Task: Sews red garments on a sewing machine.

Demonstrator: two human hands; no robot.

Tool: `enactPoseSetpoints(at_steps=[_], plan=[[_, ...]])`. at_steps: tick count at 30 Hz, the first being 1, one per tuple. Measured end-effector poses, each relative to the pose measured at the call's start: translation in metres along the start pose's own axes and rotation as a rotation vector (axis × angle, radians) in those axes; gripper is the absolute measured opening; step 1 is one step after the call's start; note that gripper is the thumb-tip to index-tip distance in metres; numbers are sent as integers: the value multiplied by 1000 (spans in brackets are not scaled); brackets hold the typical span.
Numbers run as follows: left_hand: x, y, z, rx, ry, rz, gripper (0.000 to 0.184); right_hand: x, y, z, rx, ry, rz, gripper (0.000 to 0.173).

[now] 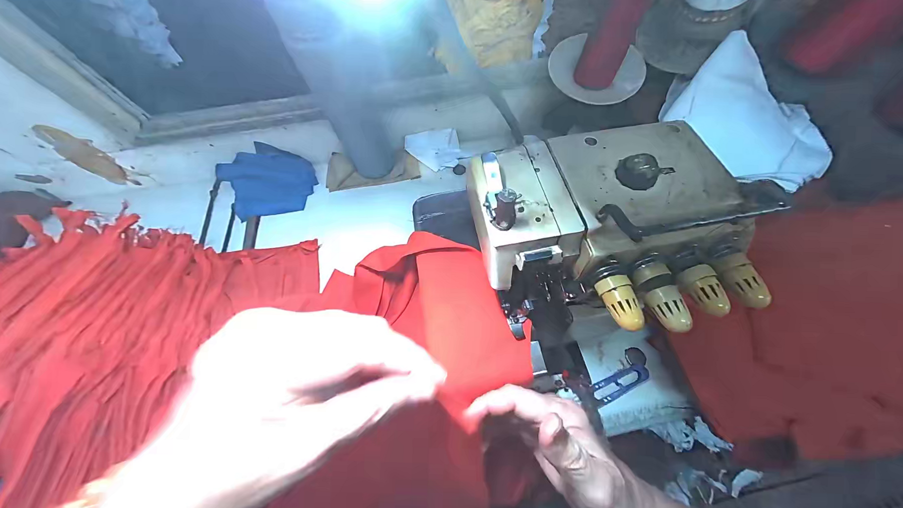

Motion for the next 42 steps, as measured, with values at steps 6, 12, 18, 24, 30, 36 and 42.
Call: enactPoseSetpoints(at_steps=[6, 12, 18, 24, 30, 36, 42], plan=[[65, 3, -42, -34, 156, 38, 20, 4, -22, 19, 105, -267, 215, 45], [65, 8, -42, 19, 4, 42, 18, 7, -24, 30, 58, -544, 266, 33], [56, 21, -28, -16, -49, 46, 14, 3, -23, 19, -58, -574, 291, 14], [82, 34, -52, 1, 55, 68, 17, -6, -47, 24, 19, -771, 499, 10], [88, 32, -58, -25, 68, 109, 18, -8, -48, 29, 33, -561, 537, 9], [93, 21, -54, -12, 143, 48, 27, -6, -57, 25, 104, -417, 370, 15], [108, 18, -43, -5, 320, 93, 21, -9, -69, 26, 179, -357, 345, 17]])
Point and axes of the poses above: each hand's wrist, its own y-axis towards the middle knuckle, its own x-axis out of the palm, z = x × y, the point moved 2 cm from there along y, towards the middle knuckle
